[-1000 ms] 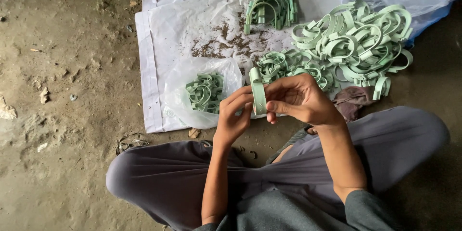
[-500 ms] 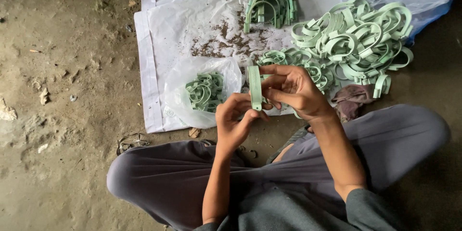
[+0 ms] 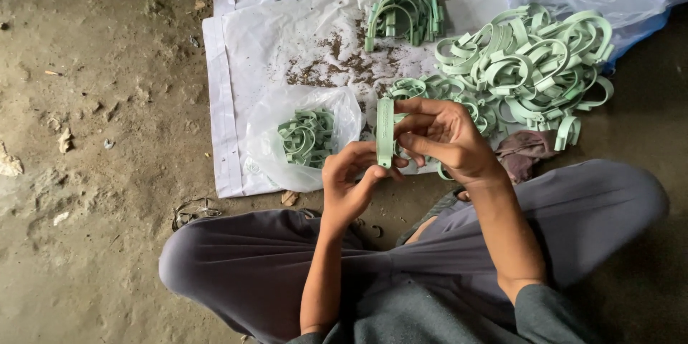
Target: The person sits on the floor and repeatedly picks up light green plastic clips from a pile, briefly manipulates them by hand, and places them into a clear plastic bag. The person continues this process for the duration of the clip.
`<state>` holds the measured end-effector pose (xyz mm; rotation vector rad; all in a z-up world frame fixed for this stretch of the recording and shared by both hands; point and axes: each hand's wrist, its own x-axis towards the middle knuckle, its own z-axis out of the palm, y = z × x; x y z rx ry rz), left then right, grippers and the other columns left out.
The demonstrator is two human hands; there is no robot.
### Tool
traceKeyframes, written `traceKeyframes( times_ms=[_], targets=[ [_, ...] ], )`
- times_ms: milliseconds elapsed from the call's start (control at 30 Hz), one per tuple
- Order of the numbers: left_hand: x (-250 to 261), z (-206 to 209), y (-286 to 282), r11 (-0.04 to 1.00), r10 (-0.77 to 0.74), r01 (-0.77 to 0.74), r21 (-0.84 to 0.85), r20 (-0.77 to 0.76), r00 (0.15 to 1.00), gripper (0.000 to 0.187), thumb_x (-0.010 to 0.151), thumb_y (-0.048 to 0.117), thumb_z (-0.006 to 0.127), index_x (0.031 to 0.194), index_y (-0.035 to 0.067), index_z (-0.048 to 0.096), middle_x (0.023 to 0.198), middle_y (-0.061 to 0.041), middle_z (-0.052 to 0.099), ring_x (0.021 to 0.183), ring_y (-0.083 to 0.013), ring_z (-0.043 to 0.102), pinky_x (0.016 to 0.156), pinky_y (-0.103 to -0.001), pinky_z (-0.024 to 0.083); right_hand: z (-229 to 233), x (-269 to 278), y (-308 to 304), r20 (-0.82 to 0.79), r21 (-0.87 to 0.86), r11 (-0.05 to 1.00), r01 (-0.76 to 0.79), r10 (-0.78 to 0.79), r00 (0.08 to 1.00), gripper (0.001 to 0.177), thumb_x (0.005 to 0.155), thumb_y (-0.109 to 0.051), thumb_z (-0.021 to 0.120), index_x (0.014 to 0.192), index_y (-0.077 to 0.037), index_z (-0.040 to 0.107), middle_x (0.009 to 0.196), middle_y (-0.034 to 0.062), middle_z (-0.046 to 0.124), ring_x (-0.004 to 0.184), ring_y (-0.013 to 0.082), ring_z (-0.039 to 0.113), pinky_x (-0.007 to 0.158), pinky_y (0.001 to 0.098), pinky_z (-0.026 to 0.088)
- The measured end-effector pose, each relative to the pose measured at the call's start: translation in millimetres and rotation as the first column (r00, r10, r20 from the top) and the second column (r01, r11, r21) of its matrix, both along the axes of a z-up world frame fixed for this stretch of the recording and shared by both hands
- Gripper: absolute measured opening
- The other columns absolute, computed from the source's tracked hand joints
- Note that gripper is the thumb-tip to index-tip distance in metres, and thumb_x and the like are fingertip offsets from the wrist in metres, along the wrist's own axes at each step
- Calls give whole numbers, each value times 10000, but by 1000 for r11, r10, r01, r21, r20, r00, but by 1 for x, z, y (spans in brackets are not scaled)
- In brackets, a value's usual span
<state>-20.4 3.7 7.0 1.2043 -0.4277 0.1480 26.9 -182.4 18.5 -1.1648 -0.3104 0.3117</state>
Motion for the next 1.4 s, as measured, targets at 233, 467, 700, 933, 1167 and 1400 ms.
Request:
traceKeyframes(
  times_ms=[233,467,700,933,1167,1400],
  targets=[
    [1,-3,0,1000,3,-3,-13,20,1000,345,944,222,718,1061,-94,647,764,-178,756,668,-242,741,754,-399,601,5,-2,2,18,-3,1000,3,-2,1000,465,840,59,687,1287,141,591,927,223,755,517,120,608,459,227,508],
    [3,-10,-2,966,230,-240,99,103,968,250,778,109,889,874,-48,719,576,-114,612,530,-161,507,574,-308,481,19,-5,8,56,65,997,-47,43,997,463,854,59,629,1307,137,575,885,195,725,595,135,617,500,234,516],
    [5,12,-4,868,381,-435,238,242,892,241,743,81,918,862,13,720,627,-111,671,514,-160,566,597,-290,469,11,-5,7,226,-20,1000,-19,23,974,495,766,54,761,1232,148,621,947,254,733,653,211,686,592,317,595],
    [12,-13,-6,770,539,-605,201,301,787,276,693,-15,937,915,11,775,767,-118,636,694,-244,696,667,-352,566,41,-8,18,573,-286,922,260,-53,818,302,854,158,693,1108,10,762,1006,200,764,831,278,766,748,380,641],
    [13,-8,-8,834,498,-530,151,205,843,266,732,-43,910,957,13,779,796,-113,642,781,-247,716,732,-375,590,41,-10,19,638,-293,899,325,-69,767,260,899,126,668,1086,-19,777,1030,172,772,887,270,779,791,391,627],
    [13,-18,-7,903,408,-418,100,105,907,250,734,-71,895,938,-13,764,802,-140,653,786,-206,704,758,-392,594,45,-15,19,697,-330,873,358,-31,716,219,917,89,671,1081,-15,772,1018,176,772,860,274,771,783,405,615]
  ],
)
